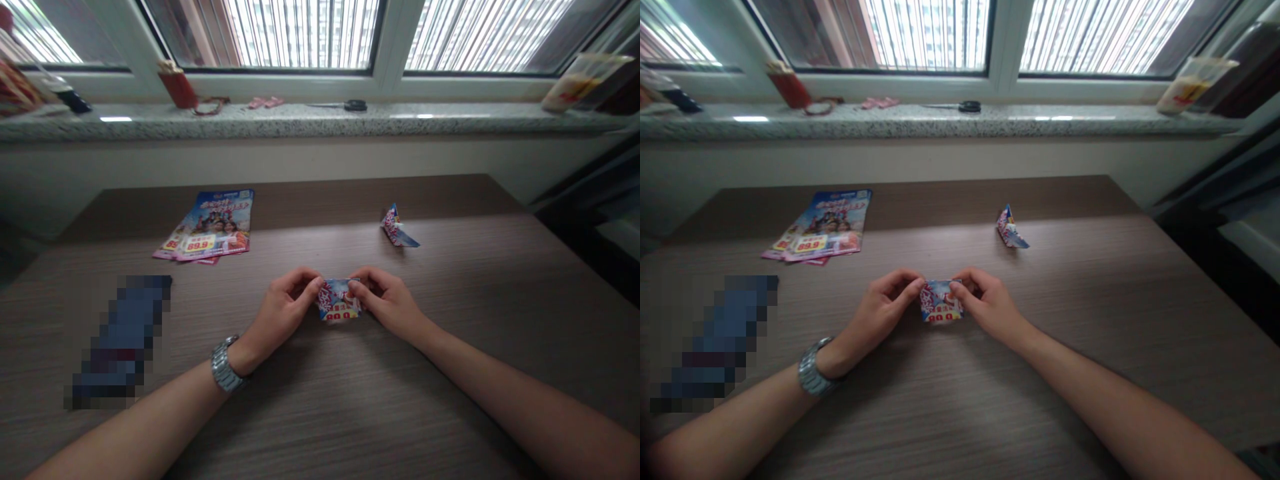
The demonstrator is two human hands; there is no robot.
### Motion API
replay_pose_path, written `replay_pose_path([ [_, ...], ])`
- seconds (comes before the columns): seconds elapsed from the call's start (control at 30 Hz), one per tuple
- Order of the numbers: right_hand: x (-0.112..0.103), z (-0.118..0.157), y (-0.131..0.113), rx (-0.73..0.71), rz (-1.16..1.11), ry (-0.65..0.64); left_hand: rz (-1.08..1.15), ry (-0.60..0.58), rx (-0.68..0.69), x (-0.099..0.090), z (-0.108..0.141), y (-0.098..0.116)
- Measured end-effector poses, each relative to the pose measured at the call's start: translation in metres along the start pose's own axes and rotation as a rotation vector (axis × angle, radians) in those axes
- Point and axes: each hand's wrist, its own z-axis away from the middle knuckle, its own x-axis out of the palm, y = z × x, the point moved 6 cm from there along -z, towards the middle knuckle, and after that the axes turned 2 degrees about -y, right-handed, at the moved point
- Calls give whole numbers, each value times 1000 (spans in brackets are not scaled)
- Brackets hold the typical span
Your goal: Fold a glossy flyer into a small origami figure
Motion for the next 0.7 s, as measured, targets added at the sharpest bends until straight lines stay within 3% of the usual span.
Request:
replay_pose_path([
  [0.7,2,1,-1,-41,8,-33,-10,-65,-8,4,1,-5],
])
